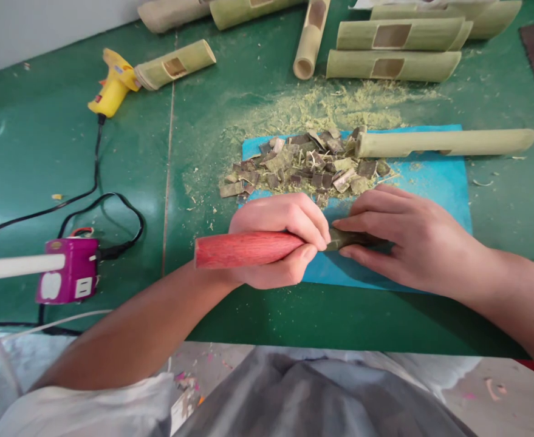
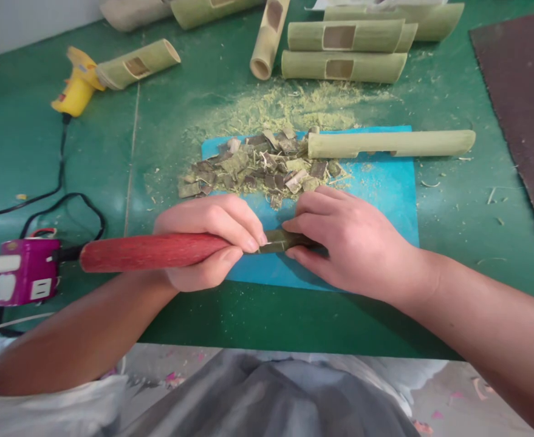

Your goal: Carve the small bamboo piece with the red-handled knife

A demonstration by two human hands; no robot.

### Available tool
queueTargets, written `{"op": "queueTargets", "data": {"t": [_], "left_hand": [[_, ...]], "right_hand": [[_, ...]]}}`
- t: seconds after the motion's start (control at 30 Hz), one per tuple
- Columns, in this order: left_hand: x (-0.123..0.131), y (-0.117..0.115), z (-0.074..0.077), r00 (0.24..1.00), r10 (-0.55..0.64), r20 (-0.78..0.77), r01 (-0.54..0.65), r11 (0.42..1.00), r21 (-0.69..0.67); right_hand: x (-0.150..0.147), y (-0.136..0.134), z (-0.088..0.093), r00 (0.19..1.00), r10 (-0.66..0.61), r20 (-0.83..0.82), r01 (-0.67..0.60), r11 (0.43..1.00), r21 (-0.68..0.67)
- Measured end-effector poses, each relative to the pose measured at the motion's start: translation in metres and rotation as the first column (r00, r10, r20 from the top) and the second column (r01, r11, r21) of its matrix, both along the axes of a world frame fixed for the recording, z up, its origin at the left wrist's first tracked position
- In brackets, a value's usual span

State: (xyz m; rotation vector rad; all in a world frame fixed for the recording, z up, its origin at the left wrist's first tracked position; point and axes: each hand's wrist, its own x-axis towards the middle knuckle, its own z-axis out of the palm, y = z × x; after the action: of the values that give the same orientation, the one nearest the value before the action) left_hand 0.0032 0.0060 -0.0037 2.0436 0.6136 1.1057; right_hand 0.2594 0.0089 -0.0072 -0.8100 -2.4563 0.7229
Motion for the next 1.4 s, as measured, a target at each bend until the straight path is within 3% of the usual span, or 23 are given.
{"op": "queueTargets", "data": {"t": [0.33,0.63,0.83,1.03,1.4], "left_hand": [[-0.003,-0.004,0.003,0.995,0.099,0.026,-0.099,0.995,0.017],[0.002,-0.001,-0.018,0.948,0.199,0.248,-0.203,0.979,-0.01],[0.001,0.002,-0.015,0.952,0.203,0.228,-0.216,0.976,0.031],[-0.004,0.003,-0.006,0.996,0.073,0.056,-0.073,0.997,0.007],[-0.004,0.004,-0.005,0.998,0.064,-0.028,-0.063,0.997,0.037]], "right_hand": [[0.001,-0.002,0.0,1.0,-0.011,0.0,0.011,1.0,0.027],[0.0,-0.001,-0.002,1.0,-0.028,0.01,0.028,1.0,0.012],[0.0,0.002,-0.003,1.0,-0.02,-0.011,0.021,1.0,0.004],[0.001,0.001,-0.001,1.0,-0.015,0.004,0.015,1.0,0.014],[0.0,0.002,-0.001,1.0,-0.014,0.02,0.014,1.0,-0.002]]}}
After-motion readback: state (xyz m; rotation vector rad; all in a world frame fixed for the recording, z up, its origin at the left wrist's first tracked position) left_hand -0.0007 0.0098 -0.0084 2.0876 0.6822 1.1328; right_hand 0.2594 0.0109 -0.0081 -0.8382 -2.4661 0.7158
